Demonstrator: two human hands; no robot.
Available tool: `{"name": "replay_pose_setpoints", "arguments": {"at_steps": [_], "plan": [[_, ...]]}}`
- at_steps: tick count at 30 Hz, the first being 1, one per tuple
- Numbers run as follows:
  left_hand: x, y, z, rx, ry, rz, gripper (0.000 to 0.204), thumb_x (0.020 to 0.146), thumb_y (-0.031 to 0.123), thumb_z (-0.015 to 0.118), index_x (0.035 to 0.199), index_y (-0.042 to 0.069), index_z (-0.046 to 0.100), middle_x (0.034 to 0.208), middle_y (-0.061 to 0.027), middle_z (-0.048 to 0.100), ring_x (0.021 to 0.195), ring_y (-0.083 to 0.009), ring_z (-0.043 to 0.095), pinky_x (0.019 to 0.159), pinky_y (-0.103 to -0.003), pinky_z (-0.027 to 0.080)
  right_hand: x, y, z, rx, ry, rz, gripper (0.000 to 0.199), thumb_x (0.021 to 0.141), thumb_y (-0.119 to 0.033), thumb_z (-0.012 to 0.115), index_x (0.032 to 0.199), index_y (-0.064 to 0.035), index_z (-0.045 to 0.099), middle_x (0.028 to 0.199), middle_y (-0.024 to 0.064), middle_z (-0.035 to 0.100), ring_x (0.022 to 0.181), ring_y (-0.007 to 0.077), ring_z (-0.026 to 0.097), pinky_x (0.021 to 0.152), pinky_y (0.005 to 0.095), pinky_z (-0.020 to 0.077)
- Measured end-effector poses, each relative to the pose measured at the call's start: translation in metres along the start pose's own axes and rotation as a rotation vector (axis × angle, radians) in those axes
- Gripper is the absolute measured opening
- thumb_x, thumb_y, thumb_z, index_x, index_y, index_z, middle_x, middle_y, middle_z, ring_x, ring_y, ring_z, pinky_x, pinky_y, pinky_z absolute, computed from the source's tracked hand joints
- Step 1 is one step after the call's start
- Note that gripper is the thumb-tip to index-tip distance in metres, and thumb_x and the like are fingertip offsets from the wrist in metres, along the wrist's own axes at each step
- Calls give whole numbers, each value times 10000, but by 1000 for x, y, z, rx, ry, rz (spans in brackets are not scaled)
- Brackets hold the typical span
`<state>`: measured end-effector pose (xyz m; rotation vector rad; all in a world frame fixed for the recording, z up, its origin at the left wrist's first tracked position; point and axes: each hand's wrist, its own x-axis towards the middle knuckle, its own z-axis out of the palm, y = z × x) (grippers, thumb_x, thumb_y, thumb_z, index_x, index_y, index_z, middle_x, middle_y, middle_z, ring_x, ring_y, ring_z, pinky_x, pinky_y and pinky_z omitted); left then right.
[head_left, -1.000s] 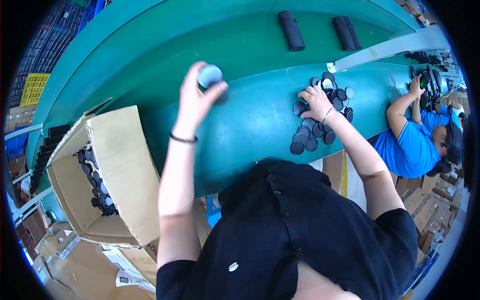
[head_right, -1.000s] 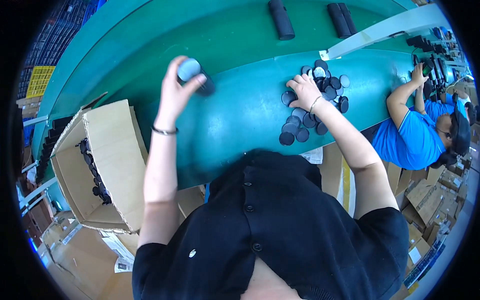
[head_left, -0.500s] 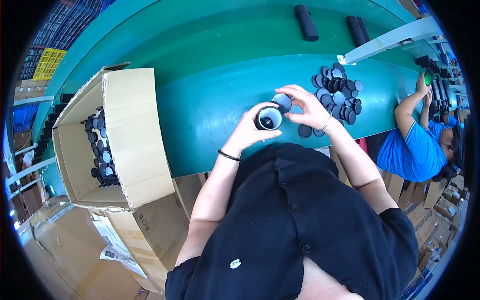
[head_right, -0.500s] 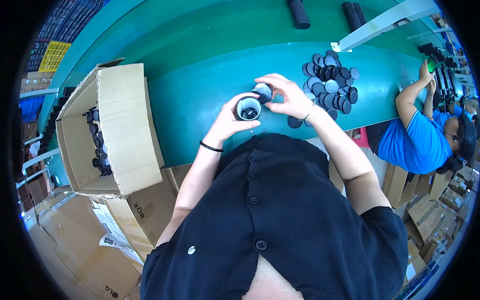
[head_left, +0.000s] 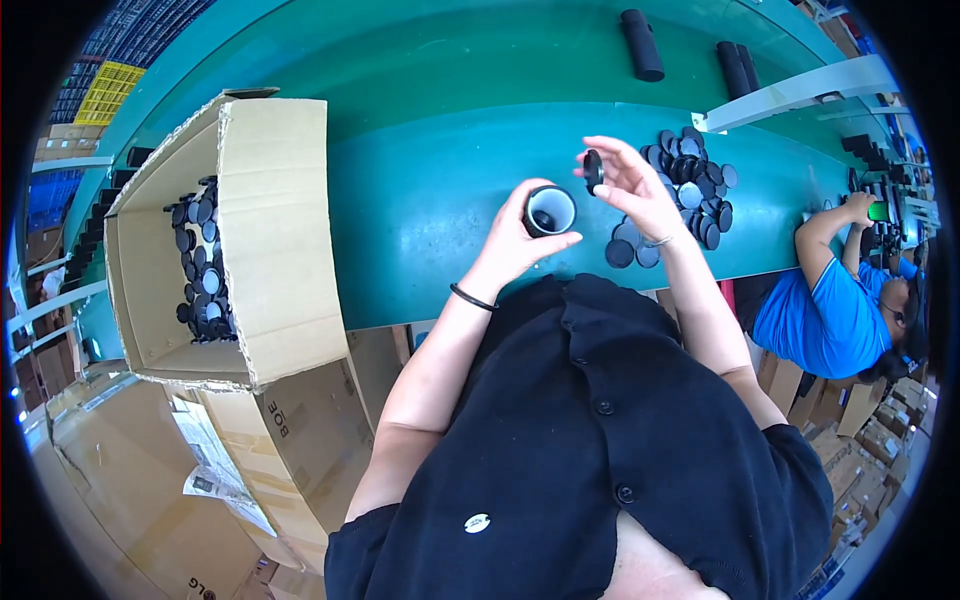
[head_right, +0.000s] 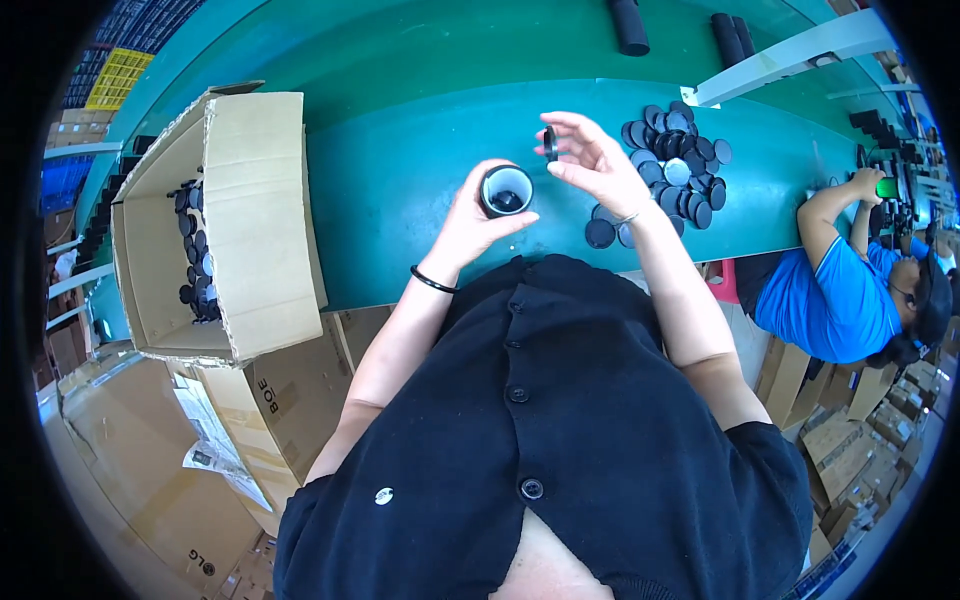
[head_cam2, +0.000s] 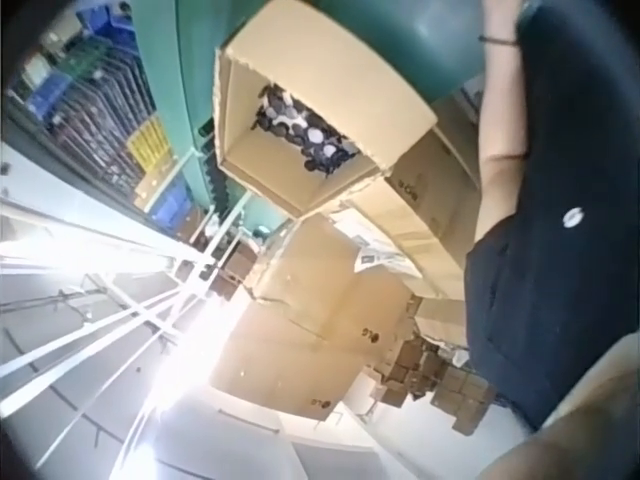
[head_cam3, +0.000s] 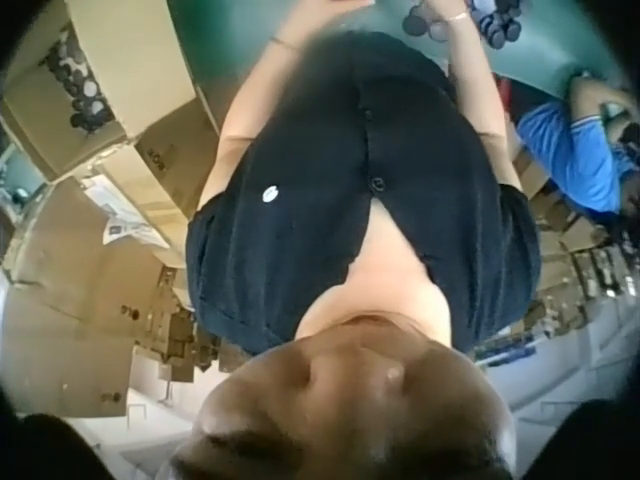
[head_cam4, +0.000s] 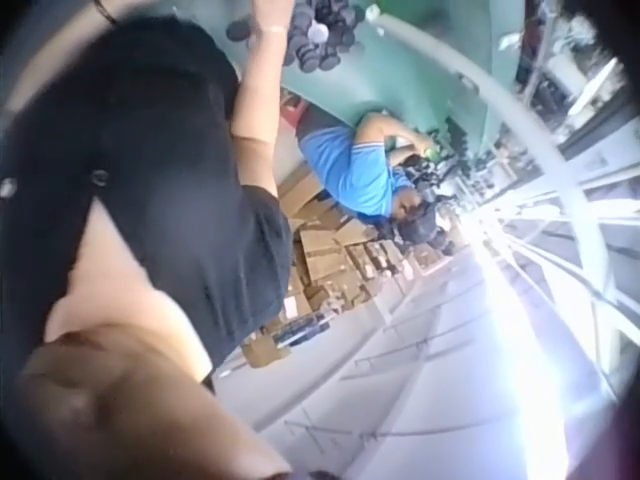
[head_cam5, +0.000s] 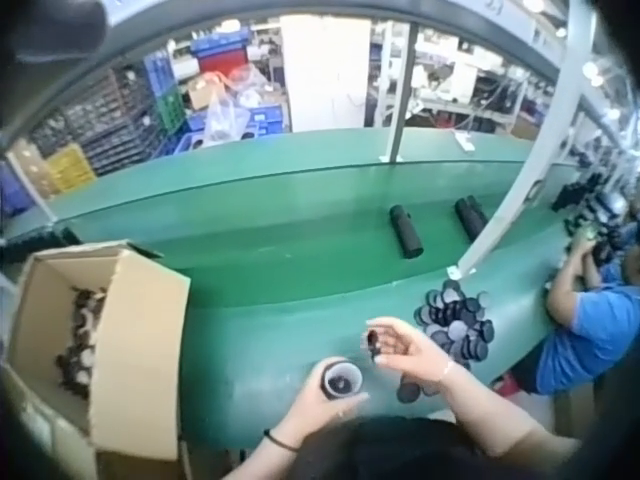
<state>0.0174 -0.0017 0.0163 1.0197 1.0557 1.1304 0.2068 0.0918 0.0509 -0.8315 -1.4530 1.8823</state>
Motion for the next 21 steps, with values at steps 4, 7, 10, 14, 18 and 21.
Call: {"name": "replay_pose_setpoints", "arguments": {"at_steps": [4,7,10,14,18,21], "plan": [[-1,-8,6,212,172,122,610,659,143,779,1188,48,492,1081,-101,551,1009,-234,538,900,-363,439,-6,-30,19,-691,-109,-117,552,724,-170,752,1218,-24,553,1184,126,558,1096,229,534,921,342,432],[2,-13,9,351,196,233,611,634,144,749,1178,42,490,1129,-147,520,1073,-308,504,925,-396,417,-11,-25,39,-890,-68,-214,520,712,-187,758,1174,-20,586,1136,137,567,1055,260,542,893,350,445],[6,-16,14,382,189,236,613,622,142,738,1173,38,490,1109,-148,529,1065,-328,508,910,-407,423,-11,-22,44,-1011,-40,-271,513,699,-192,765,1153,-17,604,1105,142,572,1020,283,547,873,356,453],[6,-14,18,396,188,232,628,631,133,718,1205,51,477,1116,-147,523,1053,-313,523,902,-389,438,-14,-22,46,-1065,-12,-273,521,679,-166,770,1154,-22,611,1086,137,574,990,293,548,862,360,456],[7,-14,21,385,209,232,618,625,154,729,1182,38,487,1102,-143,539,1056,-331,518,907,-415,422,-17,-22,43,-1078,-1,-233,501,670,-149,768,1139,-38,631,1069,126,575,989,283,549,864,359,457],[6,-16,22,395,221,226,620,626,163,734,1180,34,488,1113,-146,541,1061,-334,516,906,-421,423,-18,-20,41,-1042,-23,-209,488,669,-183,765,1123,-51,645,1054,123,574,980,283,548,874,360,456]]}}
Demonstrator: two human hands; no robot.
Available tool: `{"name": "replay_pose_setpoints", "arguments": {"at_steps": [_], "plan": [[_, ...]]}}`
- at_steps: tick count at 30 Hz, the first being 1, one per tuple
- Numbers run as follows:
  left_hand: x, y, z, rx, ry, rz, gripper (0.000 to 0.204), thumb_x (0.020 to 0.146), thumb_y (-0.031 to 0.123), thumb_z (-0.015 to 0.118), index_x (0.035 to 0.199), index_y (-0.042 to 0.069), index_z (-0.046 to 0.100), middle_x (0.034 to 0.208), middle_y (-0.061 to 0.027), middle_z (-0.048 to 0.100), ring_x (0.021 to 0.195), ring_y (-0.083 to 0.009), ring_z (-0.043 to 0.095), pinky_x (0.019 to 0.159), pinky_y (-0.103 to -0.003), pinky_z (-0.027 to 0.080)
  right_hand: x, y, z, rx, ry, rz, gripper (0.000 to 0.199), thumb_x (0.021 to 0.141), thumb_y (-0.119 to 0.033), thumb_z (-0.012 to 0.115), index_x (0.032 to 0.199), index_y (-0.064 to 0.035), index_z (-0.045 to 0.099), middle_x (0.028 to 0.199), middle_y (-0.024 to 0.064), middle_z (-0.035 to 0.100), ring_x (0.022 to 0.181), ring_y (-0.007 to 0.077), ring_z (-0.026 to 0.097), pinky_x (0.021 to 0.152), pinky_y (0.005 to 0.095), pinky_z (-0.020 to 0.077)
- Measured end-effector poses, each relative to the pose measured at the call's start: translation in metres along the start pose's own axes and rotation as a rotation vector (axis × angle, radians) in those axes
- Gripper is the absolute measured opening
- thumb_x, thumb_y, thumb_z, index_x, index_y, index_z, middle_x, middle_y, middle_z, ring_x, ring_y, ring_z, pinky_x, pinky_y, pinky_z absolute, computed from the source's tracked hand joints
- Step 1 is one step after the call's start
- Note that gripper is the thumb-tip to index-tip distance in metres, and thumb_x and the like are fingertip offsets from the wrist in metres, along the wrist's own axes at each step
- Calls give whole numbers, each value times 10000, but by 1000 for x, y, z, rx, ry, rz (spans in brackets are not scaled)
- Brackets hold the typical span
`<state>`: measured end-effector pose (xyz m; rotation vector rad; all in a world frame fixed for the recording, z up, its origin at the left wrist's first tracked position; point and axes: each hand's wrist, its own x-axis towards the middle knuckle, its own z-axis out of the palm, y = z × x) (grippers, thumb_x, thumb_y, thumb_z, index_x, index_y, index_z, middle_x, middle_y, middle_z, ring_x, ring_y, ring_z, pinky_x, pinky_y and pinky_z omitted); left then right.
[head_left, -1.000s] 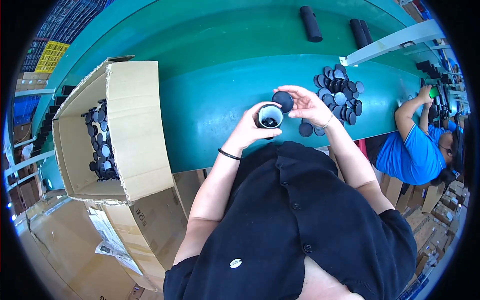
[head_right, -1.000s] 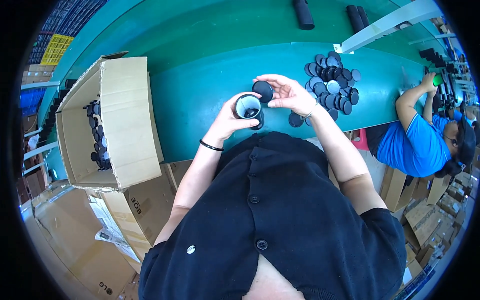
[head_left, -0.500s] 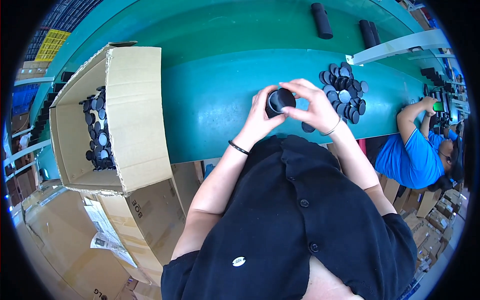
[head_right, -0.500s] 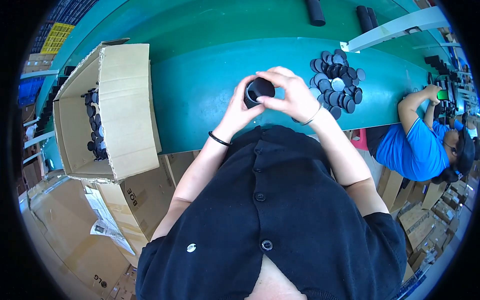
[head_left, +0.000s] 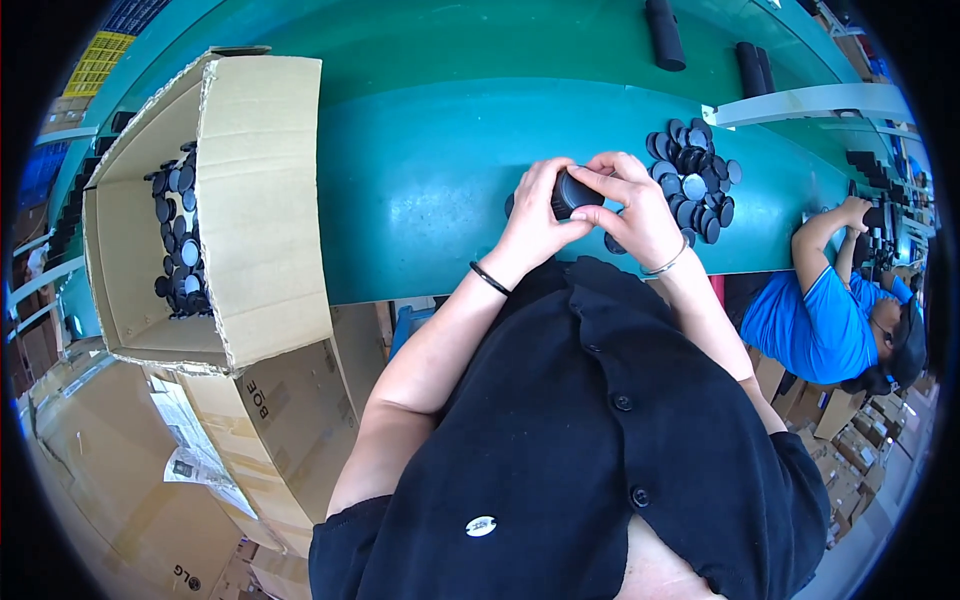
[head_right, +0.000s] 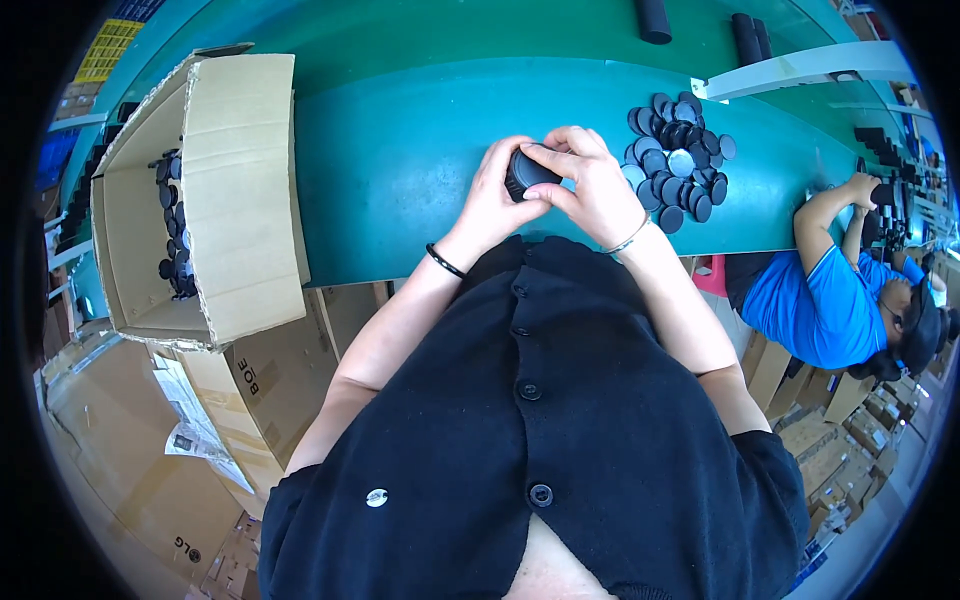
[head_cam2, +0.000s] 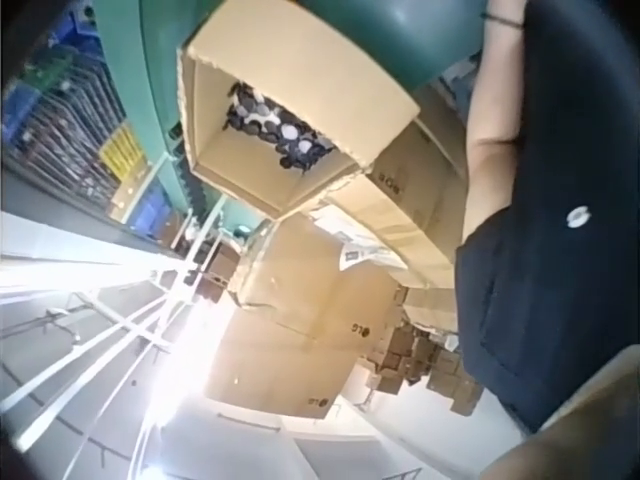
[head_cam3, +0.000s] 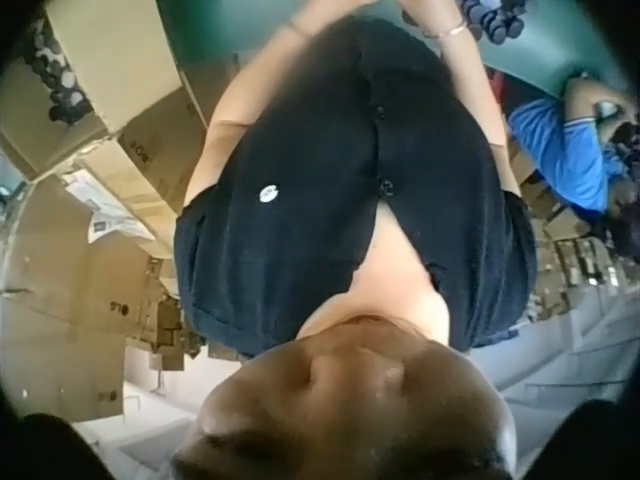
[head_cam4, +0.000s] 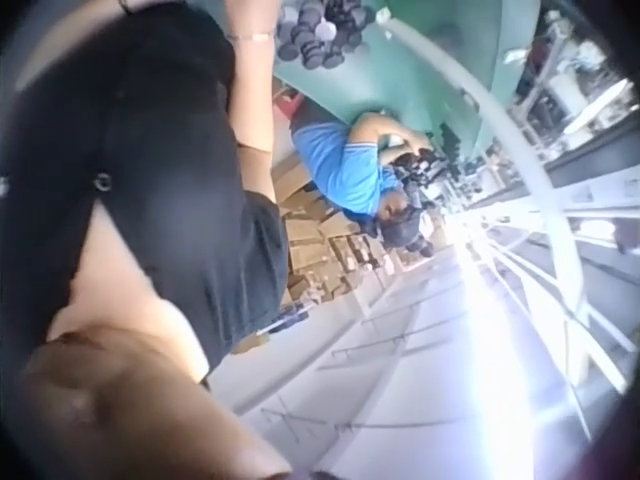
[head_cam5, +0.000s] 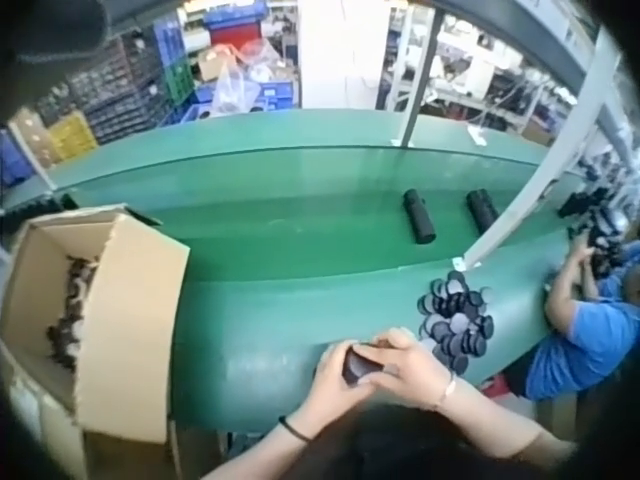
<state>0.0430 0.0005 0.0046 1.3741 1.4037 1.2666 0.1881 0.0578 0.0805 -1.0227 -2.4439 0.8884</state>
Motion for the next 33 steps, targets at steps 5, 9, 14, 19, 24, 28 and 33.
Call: {"name": "replay_pose_setpoints", "arguments": {"at_steps": [5,9,14,19,24,28,33], "plan": [[-2,-2,1,57,-13,-2,638,641,164,729,1213,49,472,1163,-161,527,1071,-318,524,897,-399,447,-3,1,0,71,29,47,463,662,-160,770,1108,-86,668,1041,110,576,961,253,556,851,345,467],[-2,0,2,76,3,-1,623,646,170,730,1202,48,478,1157,-160,536,1071,-325,525,900,-405,445,-5,4,4,113,62,71,463,662,-141,769,1113,-102,669,1042,102,574,939,245,558,838,339,472],[-3,-3,8,39,56,22,598,620,169,755,1148,40,506,1096,-150,558,1042,-355,515,901,-443,413,-7,4,6,93,43,70,457,680,-77,750,1128,-78,659,1059,112,560,967,240,562,853,327,469],[-4,-2,7,86,56,32,588,644,166,745,1166,50,501,1121,-132,562,1054,-326,534,894,-411,448,-3,5,0,-12,-28,-52,463,692,-41,734,1146,-67,648,1087,120,541,986,237,565,855,323,477],[-3,-1,6,80,42,40,594,635,157,755,1161,52,501,1117,-131,561,1054,-325,533,890,-410,447,-3,8,-2,79,-58,-29,470,692,-39,730,1152,-80,647,1102,120,535,989,235,559,856,326,480],[-3,0,7,77,38,31,595,632,150,756,1160,53,502,1111,-128,561,1058,-322,530,893,-410,444,-4,7,-2,147,-38,26,470,690,-45,730,1150,-98,652,1098,120,537,981,240,552,867,336,472],[-5,-4,8,48,35,32,611,623,182,772,1156,59,500,1104,-131,552,1049,-335,510,894,-433,413,-2,2,-6,-75,-66,-59,474,682,-64,736,1146,-110,656,1095,119,537,971,249,542,873,343,465]]}}
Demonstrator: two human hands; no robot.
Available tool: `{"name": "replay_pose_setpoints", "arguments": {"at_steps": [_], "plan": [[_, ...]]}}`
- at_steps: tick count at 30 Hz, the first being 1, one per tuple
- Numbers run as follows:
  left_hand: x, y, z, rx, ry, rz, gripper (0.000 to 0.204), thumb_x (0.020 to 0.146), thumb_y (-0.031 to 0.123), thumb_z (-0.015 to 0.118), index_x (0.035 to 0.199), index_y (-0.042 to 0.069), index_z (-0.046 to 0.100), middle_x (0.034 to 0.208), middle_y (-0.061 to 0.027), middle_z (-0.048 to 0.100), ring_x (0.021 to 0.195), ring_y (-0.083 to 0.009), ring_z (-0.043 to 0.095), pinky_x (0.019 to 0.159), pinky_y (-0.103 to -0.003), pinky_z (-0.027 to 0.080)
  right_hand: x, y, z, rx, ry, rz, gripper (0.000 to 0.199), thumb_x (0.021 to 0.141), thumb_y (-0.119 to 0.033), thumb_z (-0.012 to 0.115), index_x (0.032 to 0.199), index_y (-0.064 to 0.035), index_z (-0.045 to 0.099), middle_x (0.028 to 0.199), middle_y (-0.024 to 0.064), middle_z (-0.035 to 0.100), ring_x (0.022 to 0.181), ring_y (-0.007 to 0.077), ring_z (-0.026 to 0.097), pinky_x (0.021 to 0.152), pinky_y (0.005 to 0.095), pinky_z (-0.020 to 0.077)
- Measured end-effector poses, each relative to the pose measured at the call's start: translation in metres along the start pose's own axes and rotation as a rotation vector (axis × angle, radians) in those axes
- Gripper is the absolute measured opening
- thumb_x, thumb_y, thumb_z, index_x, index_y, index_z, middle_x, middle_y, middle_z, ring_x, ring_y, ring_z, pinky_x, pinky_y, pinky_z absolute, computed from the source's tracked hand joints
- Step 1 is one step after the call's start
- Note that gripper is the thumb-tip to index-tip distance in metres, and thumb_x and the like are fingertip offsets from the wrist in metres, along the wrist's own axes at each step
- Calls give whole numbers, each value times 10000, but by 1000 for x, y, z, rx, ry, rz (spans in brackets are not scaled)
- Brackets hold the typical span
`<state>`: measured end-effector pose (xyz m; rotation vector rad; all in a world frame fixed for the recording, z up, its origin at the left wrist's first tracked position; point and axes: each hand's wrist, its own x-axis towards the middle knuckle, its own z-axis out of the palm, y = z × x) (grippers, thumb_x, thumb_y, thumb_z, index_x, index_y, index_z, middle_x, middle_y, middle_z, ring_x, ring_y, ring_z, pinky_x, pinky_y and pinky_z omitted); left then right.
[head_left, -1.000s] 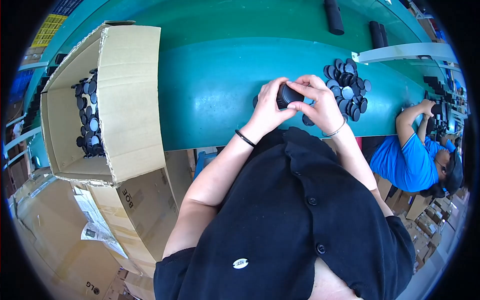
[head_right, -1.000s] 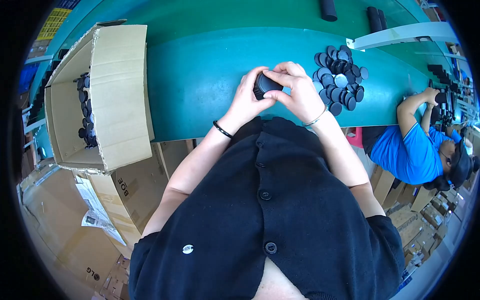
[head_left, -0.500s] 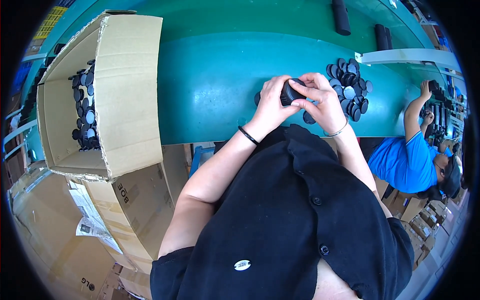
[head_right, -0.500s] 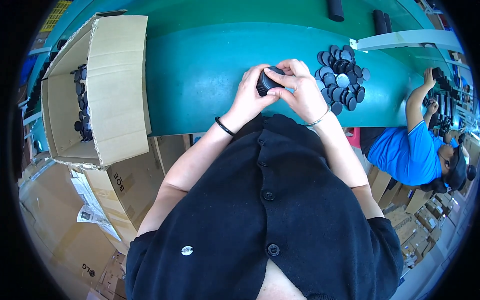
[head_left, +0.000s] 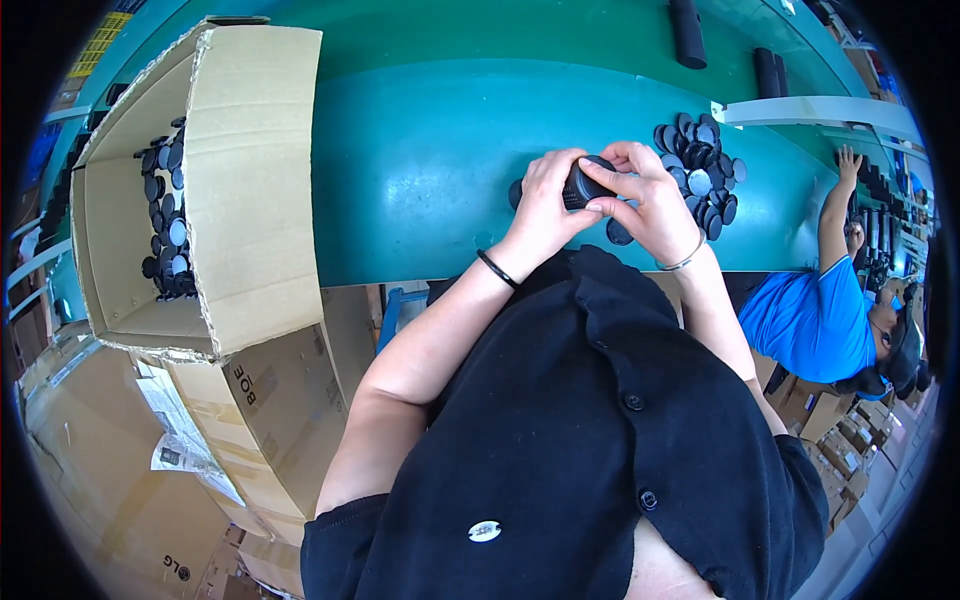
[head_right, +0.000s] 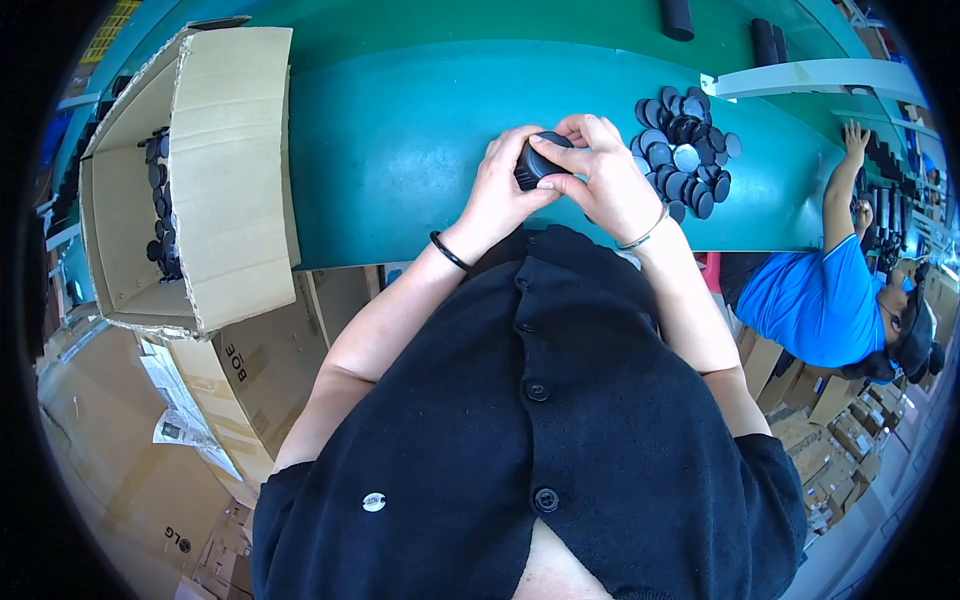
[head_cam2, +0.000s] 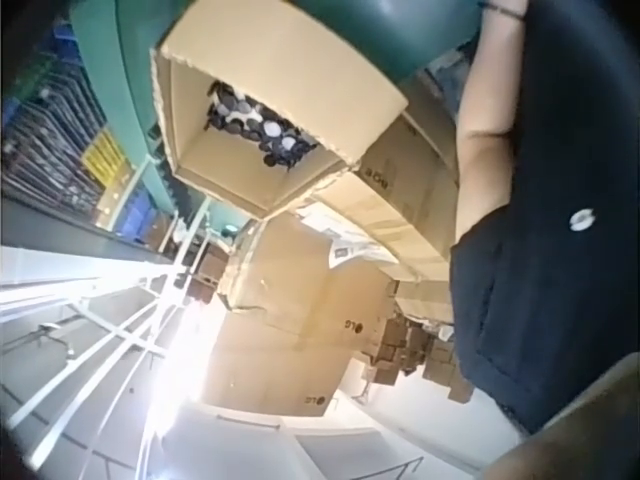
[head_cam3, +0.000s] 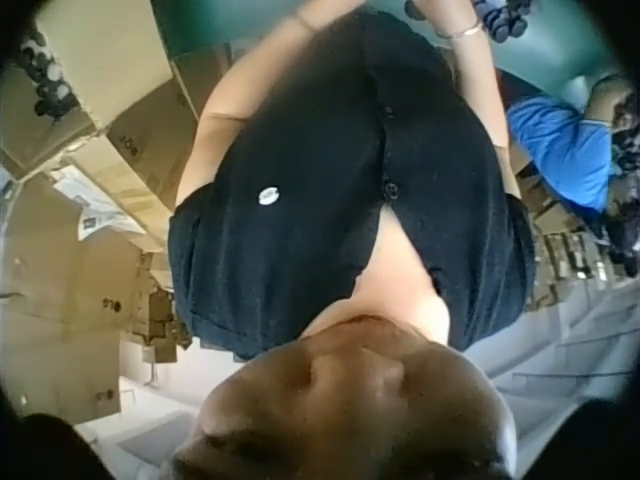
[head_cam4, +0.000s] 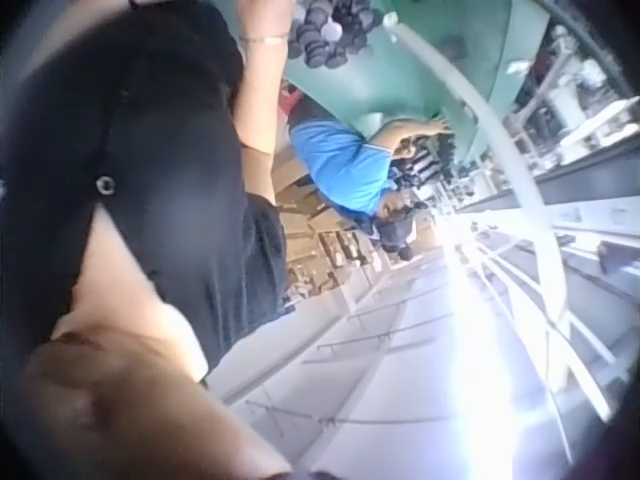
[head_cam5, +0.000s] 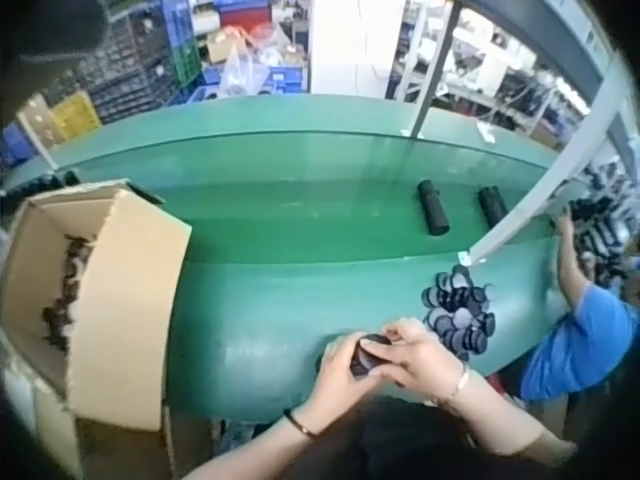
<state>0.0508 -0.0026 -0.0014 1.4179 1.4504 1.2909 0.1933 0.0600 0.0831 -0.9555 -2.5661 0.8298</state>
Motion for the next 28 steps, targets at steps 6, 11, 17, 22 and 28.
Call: {"name": "replay_pose_setpoints", "arguments": {"at_steps": [6,11,17,22,28], "plan": [[-2,3,-7,-35,-29,66,590,690,270,746,1176,71,478,1127,-140,524,1073,-339,478,919,-451,360,1,13,3,80,0,-112,495,652,-93,753,1138,-113,662,1076,113,547,968,261,540,867,341,458],[-3,-2,-12,-128,-150,-7,537,786,326,667,1210,81,447,1158,-142,498,1098,-330,460,949,-452,319,-6,25,9,130,48,-189,533,638,-137,764,1157,-96,650,1055,111,558,975,264,539,874,345,448],[-8,-11,-11,-178,-141,-91,575,821,310,624,1290,85,379,1212,-162,485,1150,-329,444,986,-457,303,2,37,12,790,-184,265,414,798,-167,693,1194,-72,619,1078,68,573,907,162,573,729,272,503],[-8,-9,-17,-179,-198,-69,633,828,306,617,1347,98,321,1239,-186,472,1179,-346,429,1006,-469,295,2,32,13,1081,-349,522,347,887,-167,614,1220,-71,593,1088,43,575,791,98,606,558,196,530],[-7,-5,-33,-36,-389,-35,809,802,372,682,1412,91,233,1343,-180,380,1253,-330,399,1048,-448,313,2,28,22,1266,-395,696,389,863,-174,646,1246,-141,584,1219,65,562,843,122,644,551,208,553]]}}
